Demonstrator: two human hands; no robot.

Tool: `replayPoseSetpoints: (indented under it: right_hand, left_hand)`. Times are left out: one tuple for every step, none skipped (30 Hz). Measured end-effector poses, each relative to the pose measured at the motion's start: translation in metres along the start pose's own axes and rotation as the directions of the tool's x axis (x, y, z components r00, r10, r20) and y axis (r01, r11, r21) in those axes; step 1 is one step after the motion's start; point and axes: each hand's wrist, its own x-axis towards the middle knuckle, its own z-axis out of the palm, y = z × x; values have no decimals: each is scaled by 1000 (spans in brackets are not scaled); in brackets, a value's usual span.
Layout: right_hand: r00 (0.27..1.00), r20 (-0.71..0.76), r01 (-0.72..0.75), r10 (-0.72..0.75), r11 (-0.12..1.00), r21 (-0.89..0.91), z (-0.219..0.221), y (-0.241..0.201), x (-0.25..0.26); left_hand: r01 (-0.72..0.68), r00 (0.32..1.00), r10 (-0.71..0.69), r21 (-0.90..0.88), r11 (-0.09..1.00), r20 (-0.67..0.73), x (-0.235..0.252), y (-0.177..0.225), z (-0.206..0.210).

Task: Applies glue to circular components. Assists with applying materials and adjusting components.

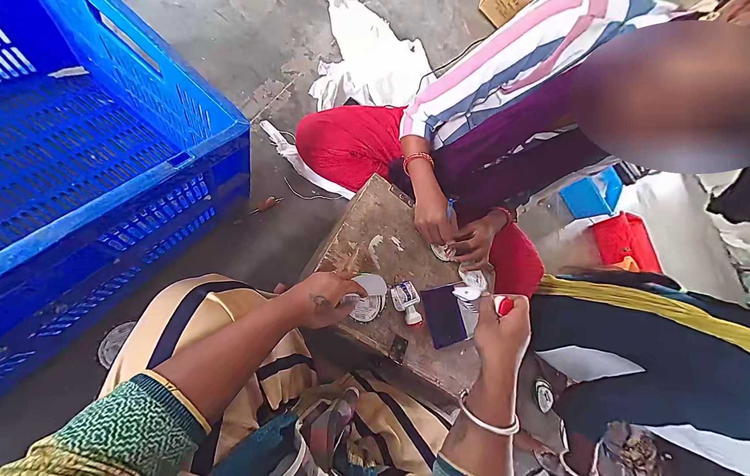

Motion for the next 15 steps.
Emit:
replayPoseSetpoints:
  right_hand:
    - [999, 2, -39, 39, 998, -42, 1, 13, 9]
    - [997, 25, -74, 76, 994, -77, 3, 23, 14]
    - [990, 73, -110, 119, 987, -117, 7, 27, 16]
    - [977, 132, -143, 166, 976, -167, 13, 28, 16]
    - [962, 173, -171, 211, 961, -219, 21, 28, 13]
    - [955, 177, -190, 237, 951, -245, 27, 29, 11]
    - [954, 175, -197, 243, 950, -244, 29, 28, 9]
    - [958, 168, -191, 231, 956, -225, 28, 26, 9]
    - [966, 155, -176, 207, 966, -189, 24, 25, 7]
    - [977, 132, -150, 168, 979, -135, 20, 23, 5]
    - [987, 105, -113, 120, 991, -71, 16, 20, 2]
    - [994, 88, -68, 69, 998, -11, 12, 16, -2]
    - [996, 87, -17, 12, 998, 53, 9, 10, -9]
    - [993, 107, 39, -50, 994, 105, 7, 1, -16]
    - [982, 150, 93, -114, 986, 140, 8, -10, -25]
  left_hand:
    - [-12, 1000, 11, 15, 1000, 24, 1, -1, 1]
    - [-23, 999, 21, 42, 999, 42, 2, -2, 1]
    - [-30, 999, 27, 59, 998, 47, 3, -2, 2]
    - [-41, 999, 40, 67, 997, 22, 3, -3, 4]
    - [-54, 998, 56, 75, 996, -20, 2, -4, 6]
    - [-65, 994, 71, 74, 995, -82, 2, -5, 8]
    - [-67, 988, 75, 59, 996, -135, 3, -5, 9]
    - [-52, 984, 58, 36, 998, -166, 4, -5, 7]
    - [-32, 982, 34, 12, 999, -184, 4, -4, 6]
    - [-10, 981, 8, -9, 1000, -196, 4, -3, 5]
    - [22, 979, -28, -31, 999, -200, 4, -1, 2]
    - [55, 978, -64, -52, 997, -200, 4, 2, 1]
    - [83, 976, -94, -64, 995, -197, 5, 2, 1]
    - [100, 974, -114, -75, 992, -197, 6, 2, 1]
    - [111, 971, -126, -83, 990, -201, 7, 1, 2]
